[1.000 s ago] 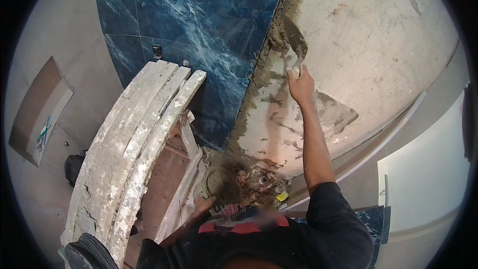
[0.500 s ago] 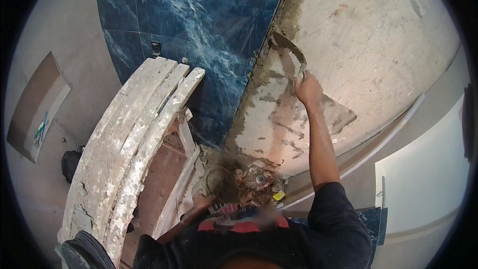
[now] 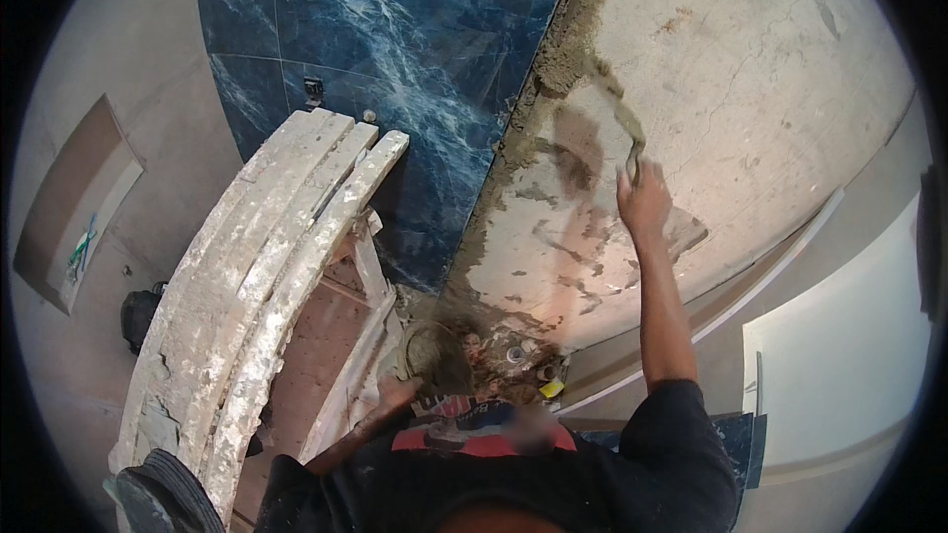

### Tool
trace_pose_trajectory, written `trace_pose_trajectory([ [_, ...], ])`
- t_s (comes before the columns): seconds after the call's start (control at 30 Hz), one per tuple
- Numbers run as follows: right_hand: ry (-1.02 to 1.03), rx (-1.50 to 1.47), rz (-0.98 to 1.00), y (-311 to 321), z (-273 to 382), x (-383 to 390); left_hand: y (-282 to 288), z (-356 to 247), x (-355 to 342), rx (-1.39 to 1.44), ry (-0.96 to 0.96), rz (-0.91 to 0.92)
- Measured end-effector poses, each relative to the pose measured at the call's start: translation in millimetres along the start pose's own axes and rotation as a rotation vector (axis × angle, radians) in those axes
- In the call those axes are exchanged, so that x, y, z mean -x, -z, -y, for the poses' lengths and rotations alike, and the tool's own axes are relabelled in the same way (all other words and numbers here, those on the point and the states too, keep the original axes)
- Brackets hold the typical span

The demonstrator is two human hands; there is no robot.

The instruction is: The person applies mortar to the edge of a wall using a trowel and then presses a tile onto the mortar.

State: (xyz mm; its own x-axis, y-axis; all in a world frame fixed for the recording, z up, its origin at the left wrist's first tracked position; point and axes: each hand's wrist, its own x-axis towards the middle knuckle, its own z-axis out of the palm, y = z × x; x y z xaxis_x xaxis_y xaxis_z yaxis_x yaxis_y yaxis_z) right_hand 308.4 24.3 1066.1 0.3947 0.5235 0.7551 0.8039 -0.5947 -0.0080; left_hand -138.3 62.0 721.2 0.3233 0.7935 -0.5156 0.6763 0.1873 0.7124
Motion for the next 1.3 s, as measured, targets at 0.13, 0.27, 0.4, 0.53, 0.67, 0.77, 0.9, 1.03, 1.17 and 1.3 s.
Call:
trace_pose_trajectory([
  [0.13,0.083,-0.178,0.179,9.6,2.8,99.0,5.2,-17.0,0.4,-0.042,0.014,0.028],
  [0.27,0.051,-0.327,0.673,20.0,33.6,231.3,-12.2,11.4,-20.5,-0.008,-0.132,-0.059],
  [0.4,0.283,-0.168,1.248,24.3,37.3,307.3,3.8,-16.1,-7.2,0.045,-0.121,0.019],
  [0.53,0.113,-0.174,0.983,-1.2,20.5,300.9,7.4,-25.9,-1.2,0.054,-0.167,-0.015],
  [0.67,-0.203,-0.659,0.570,-12.0,48.7,177.1,13.5,-38.4,8.1,-0.044,-0.042,-0.010],
  [0.77,-0.179,-0.579,0.291,-45.9,58.7,104.8,2.1,-19.8,-2.9,0.063,-0.073,0.028],
  [0.9,-0.413,-0.832,0.514,-55.7,88.4,33.8,-7.1,-3.7,-10.3,0.130,-0.028,0.060],
  [1.03,-0.338,-0.621,0.132,-113.9,89.7,17.2,1.8,-15.2,-2.0,0.077,0.058,0.053],
  [1.17,-0.322,-0.593,0.257,-122.2,99.1,10.2,-4.6,2.4,-14.0,0.079,0.107,0.024],
  [1.3,-0.374,-0.549,0.167,-137.6,109.1,20.2,-3.6,6.7,-20.4,0.034,0.069,0.000],
])
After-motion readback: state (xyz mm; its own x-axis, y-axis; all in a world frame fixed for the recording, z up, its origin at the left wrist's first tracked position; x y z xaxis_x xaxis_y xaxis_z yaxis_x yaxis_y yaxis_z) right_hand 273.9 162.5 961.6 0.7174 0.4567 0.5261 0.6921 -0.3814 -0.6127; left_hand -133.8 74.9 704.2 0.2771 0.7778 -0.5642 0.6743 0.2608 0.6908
